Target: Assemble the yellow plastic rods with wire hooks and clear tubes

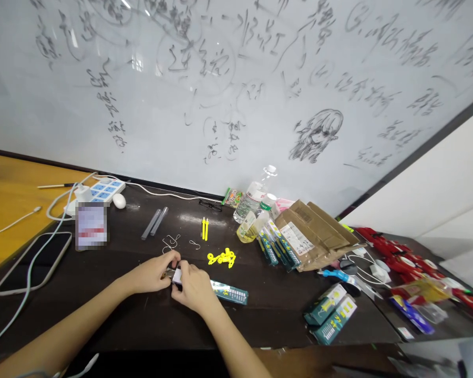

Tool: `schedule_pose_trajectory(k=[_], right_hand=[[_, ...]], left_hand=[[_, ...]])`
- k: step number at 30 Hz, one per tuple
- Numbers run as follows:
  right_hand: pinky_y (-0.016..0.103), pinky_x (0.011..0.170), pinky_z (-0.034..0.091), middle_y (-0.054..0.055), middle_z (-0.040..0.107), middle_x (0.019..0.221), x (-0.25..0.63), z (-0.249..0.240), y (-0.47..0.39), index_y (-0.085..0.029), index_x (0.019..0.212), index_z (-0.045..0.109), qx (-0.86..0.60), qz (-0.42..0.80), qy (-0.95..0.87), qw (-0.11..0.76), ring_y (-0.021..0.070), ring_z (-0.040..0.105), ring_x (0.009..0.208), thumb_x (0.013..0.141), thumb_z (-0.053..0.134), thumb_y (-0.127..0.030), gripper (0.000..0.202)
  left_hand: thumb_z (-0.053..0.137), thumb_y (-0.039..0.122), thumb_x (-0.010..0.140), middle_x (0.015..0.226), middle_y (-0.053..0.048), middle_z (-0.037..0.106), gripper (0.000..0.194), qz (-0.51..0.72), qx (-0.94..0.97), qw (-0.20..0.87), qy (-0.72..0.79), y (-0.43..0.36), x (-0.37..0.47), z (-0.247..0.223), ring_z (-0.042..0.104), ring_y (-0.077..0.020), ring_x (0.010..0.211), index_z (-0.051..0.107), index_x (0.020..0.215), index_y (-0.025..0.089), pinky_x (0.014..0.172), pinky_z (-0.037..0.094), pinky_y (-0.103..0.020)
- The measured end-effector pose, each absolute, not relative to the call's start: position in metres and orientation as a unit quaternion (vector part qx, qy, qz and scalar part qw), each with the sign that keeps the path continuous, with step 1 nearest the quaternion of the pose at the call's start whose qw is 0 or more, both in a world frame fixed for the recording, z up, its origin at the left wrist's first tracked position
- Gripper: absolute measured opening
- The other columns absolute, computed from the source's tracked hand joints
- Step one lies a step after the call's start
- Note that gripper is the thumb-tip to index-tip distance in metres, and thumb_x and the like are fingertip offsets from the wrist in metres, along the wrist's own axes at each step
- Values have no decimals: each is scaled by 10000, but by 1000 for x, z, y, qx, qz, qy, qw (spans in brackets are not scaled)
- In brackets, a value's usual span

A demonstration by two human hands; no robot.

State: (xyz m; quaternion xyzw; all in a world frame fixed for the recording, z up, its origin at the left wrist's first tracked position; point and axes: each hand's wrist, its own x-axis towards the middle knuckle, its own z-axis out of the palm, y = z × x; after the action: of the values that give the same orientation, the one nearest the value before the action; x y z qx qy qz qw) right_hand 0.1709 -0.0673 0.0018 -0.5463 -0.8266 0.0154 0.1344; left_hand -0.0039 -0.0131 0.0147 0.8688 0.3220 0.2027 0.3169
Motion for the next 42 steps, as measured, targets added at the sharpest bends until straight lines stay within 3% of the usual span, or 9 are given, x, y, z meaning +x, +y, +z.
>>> schedule_pose_trajectory(k=[6,10,14,18,22,29,33,36,42], right_hand=[[235,588,373,22,628,802,187,1,-68,-198,985,415,-600,41,-784,153,186,614,702,754,532,-282,272],[222,600,355,12,630,802,202,8,-70,-205,991,434,-623,45,-761,175,176,615,708,757,533,-268,262],[214,598,353,0,632,804,213,16,-73,-214,997,448,-634,62,-744,201,164,609,680,754,536,-284,268],[217,602,354,-1,635,821,217,19,-76,-220,1001,448,-635,68,-738,216,165,610,680,759,534,-292,267],[218,600,348,-13,628,782,208,20,-78,-222,986,455,-605,82,-768,194,165,602,676,749,543,-283,260],[224,597,340,-1,628,803,175,25,-68,-220,1006,443,-588,69,-778,210,176,603,705,759,543,-287,275],[222,586,343,1,632,823,176,31,-62,-225,1017,438,-605,76,-758,234,176,604,692,777,532,-299,269],[220,577,350,-5,628,800,183,34,-62,-225,1015,442,-618,83,-742,247,173,605,672,788,519,-309,254],[226,594,375,1,636,817,188,34,-65,-223,1038,460,-617,73,-738,262,172,612,672,784,520,-318,278]], left_hand=[[526,259,744,1079,-32,573,365,211,895,211,333,-2,-14,16,597,-184,797,502,1108,254,686,402,-262],[538,469,781,817,-20,627,331,231,871,183,392,13,-25,14,583,-195,762,577,1009,233,669,378,-261],[457,568,809,722,-7,606,390,217,842,241,431,19,-29,12,561,-177,669,599,906,218,623,348,-249],[359,549,862,645,16,529,416,224,830,312,405,18,-25,12,511,-153,611,513,723,188,592,327,-239],[339,482,890,700,24,520,318,255,835,337,353,10,-16,13,498,-149,652,454,806,197,622,335,-237],[430,460,854,664,26,499,257,240,865,267,351,-4,-3,6,470,-146,599,456,818,207,571,282,-242],[529,432,804,612,70,424,273,334,778,388,364,7,-6,1,423,-102,535,449,932,204,526,318,-211],[554,414,788,681,49,484,299,351,729,487,329,13,-7,0,432,-77,520,478,962,183,467,336,-186],[551,471,781,702,13,564,321,291,740,506,335,6,-1,-4,495,-81,536,563,809,151,469,388,-187]])
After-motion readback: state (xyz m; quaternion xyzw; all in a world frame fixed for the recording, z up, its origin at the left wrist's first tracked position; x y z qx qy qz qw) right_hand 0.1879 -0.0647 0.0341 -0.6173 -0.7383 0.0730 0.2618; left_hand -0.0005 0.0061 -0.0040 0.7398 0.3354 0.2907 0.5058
